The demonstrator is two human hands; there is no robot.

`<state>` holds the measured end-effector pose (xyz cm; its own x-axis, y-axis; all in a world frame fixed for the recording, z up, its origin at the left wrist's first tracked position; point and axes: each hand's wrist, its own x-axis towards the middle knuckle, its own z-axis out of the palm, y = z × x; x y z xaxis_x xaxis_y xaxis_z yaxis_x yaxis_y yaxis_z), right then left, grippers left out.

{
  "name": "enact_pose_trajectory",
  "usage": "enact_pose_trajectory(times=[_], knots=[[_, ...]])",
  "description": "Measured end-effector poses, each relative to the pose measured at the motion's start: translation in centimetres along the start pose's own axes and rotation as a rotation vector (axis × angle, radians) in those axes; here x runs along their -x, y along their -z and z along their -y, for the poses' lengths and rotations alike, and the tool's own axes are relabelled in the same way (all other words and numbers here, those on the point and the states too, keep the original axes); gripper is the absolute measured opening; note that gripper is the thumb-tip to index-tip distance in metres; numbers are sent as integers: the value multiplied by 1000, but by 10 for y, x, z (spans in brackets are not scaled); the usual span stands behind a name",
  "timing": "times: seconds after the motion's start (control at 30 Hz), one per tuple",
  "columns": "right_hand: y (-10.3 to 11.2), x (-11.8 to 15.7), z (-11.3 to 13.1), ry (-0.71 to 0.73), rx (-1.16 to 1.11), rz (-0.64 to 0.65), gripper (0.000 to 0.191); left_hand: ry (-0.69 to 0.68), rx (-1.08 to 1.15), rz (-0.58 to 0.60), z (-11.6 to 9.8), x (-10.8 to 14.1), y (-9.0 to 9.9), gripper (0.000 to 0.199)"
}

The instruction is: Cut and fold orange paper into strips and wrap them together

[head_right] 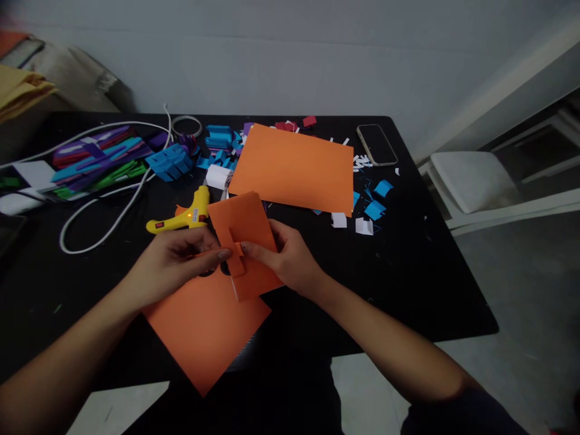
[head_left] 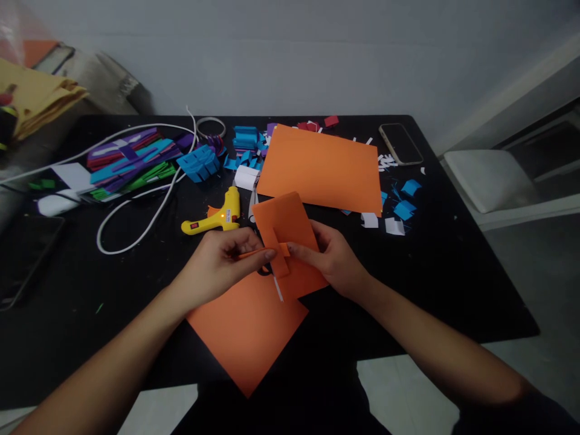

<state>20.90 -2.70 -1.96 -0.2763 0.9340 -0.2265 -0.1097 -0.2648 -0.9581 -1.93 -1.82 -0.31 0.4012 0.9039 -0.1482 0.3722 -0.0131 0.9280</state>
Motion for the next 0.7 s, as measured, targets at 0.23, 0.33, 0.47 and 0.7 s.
enact_pose_trajectory(times=[0.23, 0.33, 0.47, 0.7], knots=[[-1, -1, -2, 10, 46, -19, 45, 11, -15, 0, -2, -3, -4, 34], [-2, -1, -3, 15, 62, -29, 46, 1, -52, -4, 0, -3, -5, 35], [-3, 0, -4, 10, 69, -39, 49, -27, -106, -7, 1, -2, -6, 35], [-3, 0, -4, -16, 99, -73, 50, -127, -227, 24, -3, -1, -6, 32]])
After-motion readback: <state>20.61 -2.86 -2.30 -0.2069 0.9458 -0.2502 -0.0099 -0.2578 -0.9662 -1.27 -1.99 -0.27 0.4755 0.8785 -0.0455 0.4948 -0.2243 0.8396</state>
